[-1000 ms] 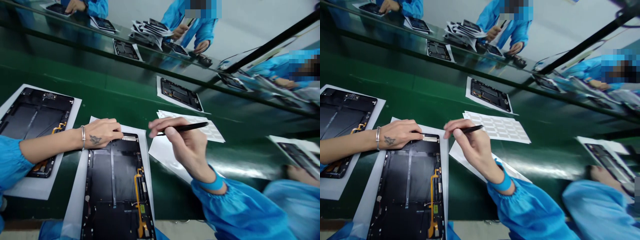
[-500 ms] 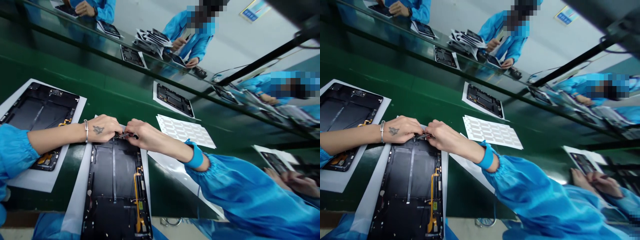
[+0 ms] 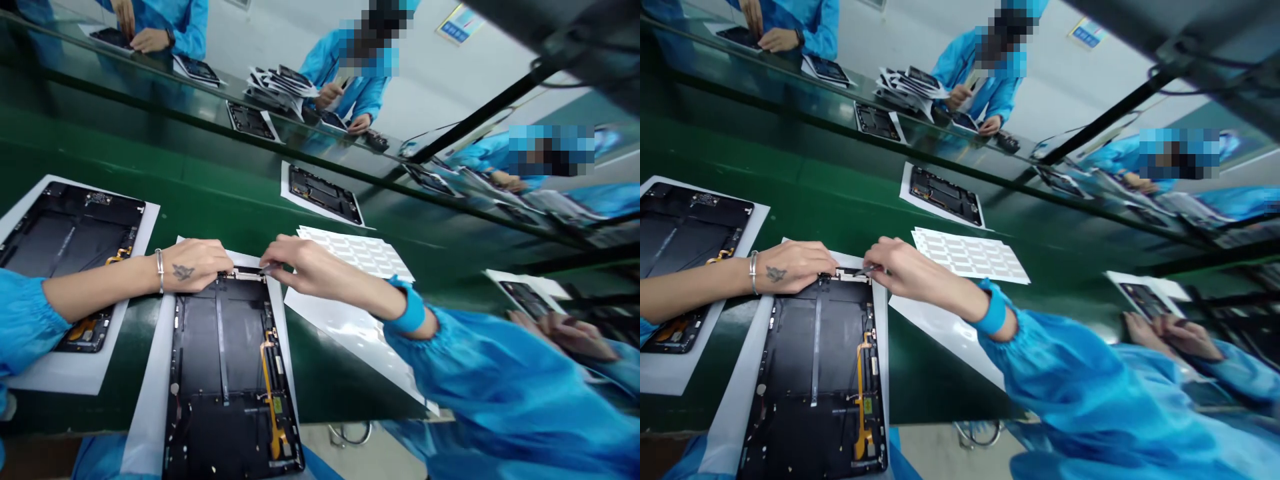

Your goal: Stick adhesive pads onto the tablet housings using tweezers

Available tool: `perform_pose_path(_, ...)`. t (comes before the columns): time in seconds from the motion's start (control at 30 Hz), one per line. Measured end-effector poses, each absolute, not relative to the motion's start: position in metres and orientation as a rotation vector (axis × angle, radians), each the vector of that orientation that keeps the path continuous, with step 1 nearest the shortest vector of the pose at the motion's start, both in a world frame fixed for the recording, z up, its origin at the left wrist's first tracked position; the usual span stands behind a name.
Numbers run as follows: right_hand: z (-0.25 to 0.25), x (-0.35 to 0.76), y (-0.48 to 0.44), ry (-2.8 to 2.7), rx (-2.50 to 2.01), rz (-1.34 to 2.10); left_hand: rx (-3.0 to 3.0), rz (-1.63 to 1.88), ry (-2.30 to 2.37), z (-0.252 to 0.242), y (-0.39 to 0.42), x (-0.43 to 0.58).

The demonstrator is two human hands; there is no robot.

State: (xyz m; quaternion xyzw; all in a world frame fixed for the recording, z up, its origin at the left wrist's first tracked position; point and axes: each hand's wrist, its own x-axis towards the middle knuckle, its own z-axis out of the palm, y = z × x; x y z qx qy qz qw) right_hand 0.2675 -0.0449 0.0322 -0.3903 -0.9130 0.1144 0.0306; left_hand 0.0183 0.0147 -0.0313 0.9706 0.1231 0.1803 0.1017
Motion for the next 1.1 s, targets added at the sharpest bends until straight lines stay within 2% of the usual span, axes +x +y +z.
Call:
perform_pose_path(0.1, 0.01, 0.277, -0.07, -2.502, -1.152, 0.367, 2.862, 0.413, 0.371, -0.024, 0.014, 0.023)
perform_pose_path(0.27, -0.026, 0.273, -0.094, -2.37, -1.237, 0.266, 2.792, 0.082, 0.611, -0.005, 0.022, 0.048)
perform_pose_path(0.43, -0.029, 0.266, -0.089, -2.372, -1.24, 0.342, 2.725, -0.232, 0.61, 0.002, 0.043, 0.078)
perform_pose_path(0.73, -0.023, 0.274, -0.089, -2.206, -1.226, 0.442, 2.713, -0.296, 0.656, 0.006, 0.045, 0.083)
perform_pose_path(0.93, -0.004, 0.291, -0.09, -1.693, -1.514, 0.431, 2.525, -0.328, 0.66, 0.021, 0.041, 0.066)
perform_pose_path(1.1, 0.009, 0.298, -0.101, -1.447, -1.48, 0.508, 2.619, -0.142, 0.802, 0.02, 0.039, 0.034)
